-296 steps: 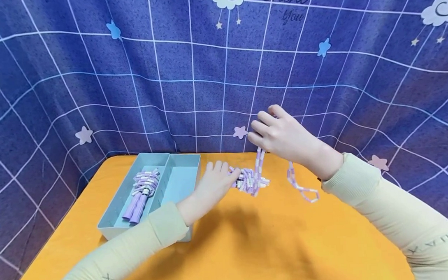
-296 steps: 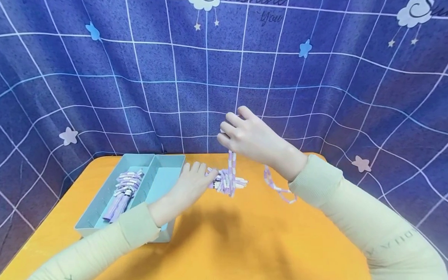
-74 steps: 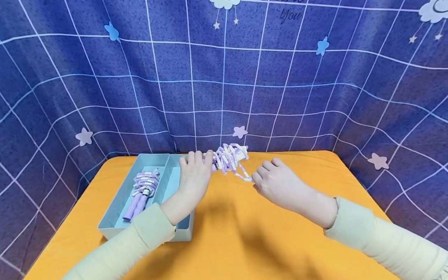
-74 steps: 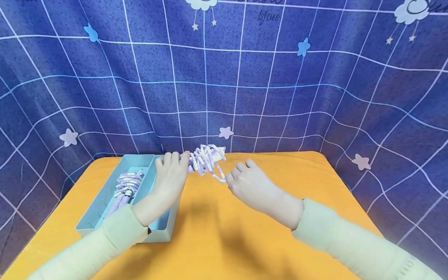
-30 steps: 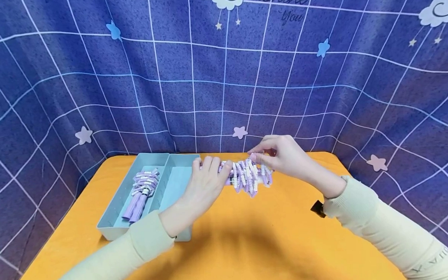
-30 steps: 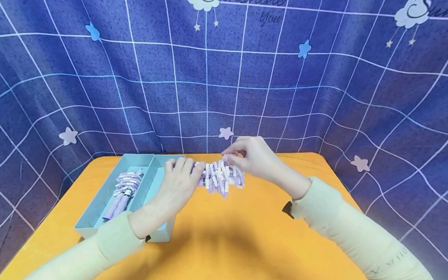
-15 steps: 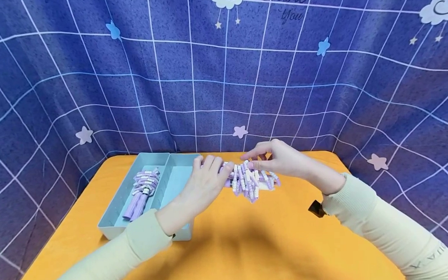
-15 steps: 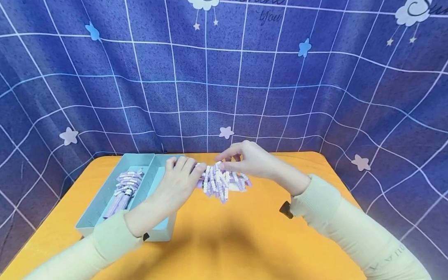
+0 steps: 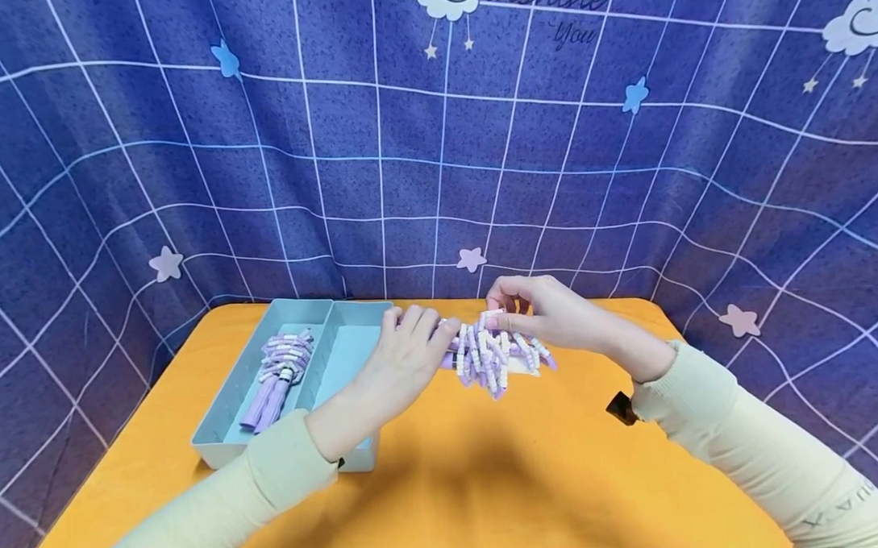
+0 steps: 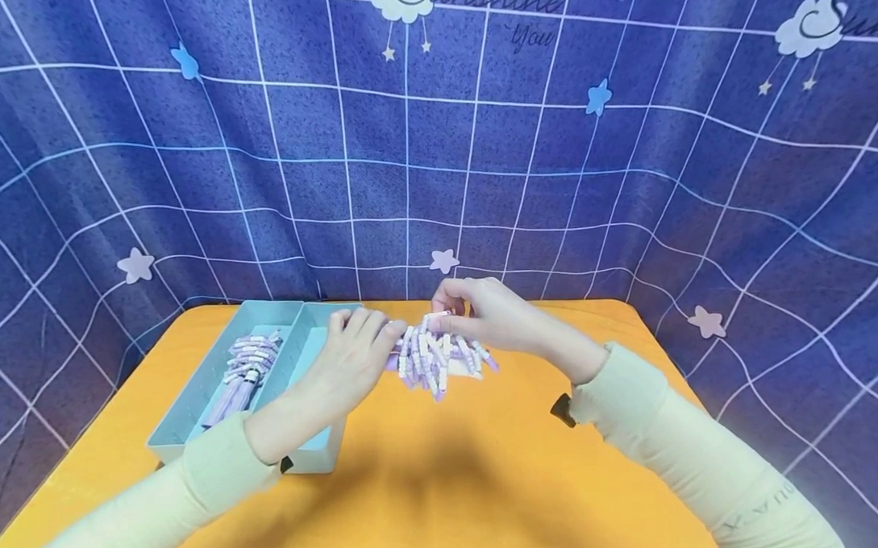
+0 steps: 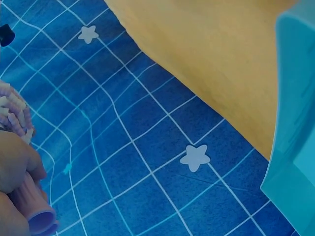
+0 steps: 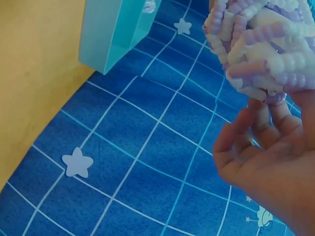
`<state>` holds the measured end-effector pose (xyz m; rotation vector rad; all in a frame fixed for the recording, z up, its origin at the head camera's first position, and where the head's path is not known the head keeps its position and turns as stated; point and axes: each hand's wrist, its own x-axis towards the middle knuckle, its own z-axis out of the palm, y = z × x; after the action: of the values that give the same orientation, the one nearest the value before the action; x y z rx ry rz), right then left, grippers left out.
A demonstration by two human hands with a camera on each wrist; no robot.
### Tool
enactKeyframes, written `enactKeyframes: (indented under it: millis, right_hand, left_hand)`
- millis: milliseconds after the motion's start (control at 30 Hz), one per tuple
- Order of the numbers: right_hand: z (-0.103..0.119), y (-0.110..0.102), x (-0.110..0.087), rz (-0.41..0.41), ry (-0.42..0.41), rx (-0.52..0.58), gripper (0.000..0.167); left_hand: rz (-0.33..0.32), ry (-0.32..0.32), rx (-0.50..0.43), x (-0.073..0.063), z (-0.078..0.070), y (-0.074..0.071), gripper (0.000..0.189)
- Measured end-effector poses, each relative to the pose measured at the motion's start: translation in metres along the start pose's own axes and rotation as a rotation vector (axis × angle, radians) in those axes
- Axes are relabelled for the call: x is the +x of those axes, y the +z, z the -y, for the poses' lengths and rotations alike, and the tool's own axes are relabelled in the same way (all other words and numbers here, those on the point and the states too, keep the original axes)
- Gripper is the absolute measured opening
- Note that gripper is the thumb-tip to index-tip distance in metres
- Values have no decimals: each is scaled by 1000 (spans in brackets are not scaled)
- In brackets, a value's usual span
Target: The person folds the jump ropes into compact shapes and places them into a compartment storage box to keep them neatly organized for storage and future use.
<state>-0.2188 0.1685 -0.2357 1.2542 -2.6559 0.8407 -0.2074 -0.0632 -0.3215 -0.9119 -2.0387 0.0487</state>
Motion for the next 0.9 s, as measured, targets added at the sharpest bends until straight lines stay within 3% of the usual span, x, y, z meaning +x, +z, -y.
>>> enactKeyframes:
  millis: [267, 467, 733, 900]
  right_hand:
    - [1, -4, 0, 40, 37, 73, 5]
    - [2, -4, 1, 22, 0, 82, 16]
    - [6, 0, 3, -74, -105, -109, 27]
    - [9, -7, 4, 30, -65, 36, 23]
  left_hand:
    - [26, -25, -19, -2, 0, 3, 20]
    - [24, -9, -3, -1, -1, 4, 20]
    - [38, -19, -2, -2, -2, 6, 21]
    - [43, 1, 6, -2, -1, 6, 21]
